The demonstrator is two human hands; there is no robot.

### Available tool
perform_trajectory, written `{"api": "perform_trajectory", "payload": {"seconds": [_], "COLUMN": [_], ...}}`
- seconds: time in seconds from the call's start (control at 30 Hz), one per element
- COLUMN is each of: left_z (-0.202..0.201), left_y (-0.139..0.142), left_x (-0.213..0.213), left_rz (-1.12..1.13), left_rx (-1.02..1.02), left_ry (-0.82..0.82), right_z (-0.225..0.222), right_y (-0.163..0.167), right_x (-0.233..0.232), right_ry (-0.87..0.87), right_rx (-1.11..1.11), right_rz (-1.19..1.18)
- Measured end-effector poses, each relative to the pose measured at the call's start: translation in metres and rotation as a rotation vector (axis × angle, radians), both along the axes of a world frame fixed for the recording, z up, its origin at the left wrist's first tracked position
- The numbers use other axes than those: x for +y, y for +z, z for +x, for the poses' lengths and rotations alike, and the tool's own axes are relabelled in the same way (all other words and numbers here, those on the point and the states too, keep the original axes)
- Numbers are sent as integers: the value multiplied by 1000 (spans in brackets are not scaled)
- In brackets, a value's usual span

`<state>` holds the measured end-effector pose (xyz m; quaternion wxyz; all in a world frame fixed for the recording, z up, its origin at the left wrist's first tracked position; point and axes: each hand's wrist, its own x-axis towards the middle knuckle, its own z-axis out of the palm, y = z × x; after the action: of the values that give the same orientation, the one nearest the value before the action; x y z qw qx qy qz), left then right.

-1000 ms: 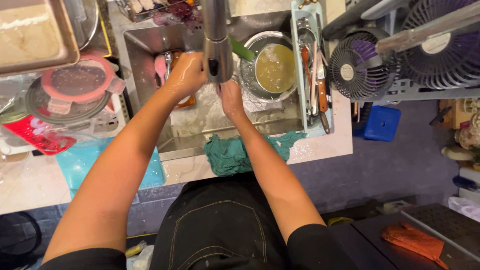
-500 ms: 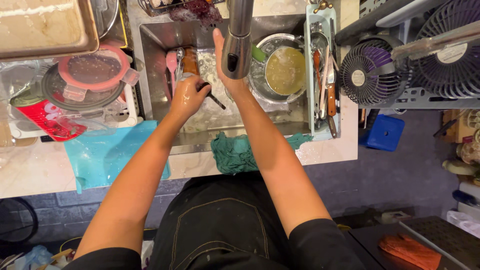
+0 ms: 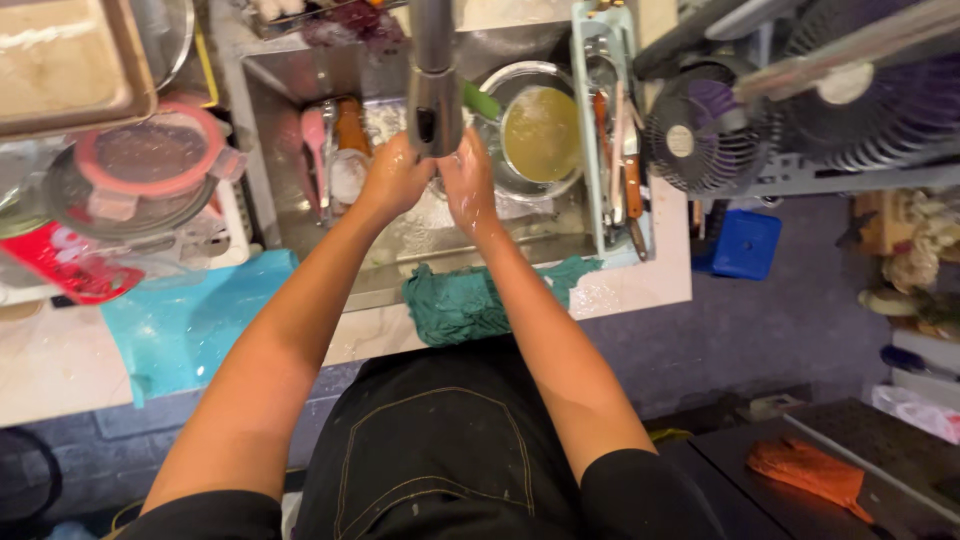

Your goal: The person washes dishes at a kitchen sink, scrubbing a spatula, utensils, a pot, and a bowl with a soapy sponge, rinsing each item under running water, and setting cleaned items aside while working through the dishes in the sink.

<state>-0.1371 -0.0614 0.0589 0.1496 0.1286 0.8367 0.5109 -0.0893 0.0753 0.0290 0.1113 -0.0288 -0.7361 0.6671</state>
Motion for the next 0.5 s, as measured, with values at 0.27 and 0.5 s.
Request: {"api": "perform_trajectory", "payload": {"seconds": [0.27,0.5], "left_z": [-32,-38], "left_y": [3,-39], "left_x": [29,55], "left_rz": [84,-79], "left_rx": [-68,406], "left_ry": [-43,-167], "right_z": [61,64], "right_y": [-37,-37], "right_x": [27,29], "right_ry": [-118,-168], "right_rx": [-171,-195], "right_rz": [410,306]}}
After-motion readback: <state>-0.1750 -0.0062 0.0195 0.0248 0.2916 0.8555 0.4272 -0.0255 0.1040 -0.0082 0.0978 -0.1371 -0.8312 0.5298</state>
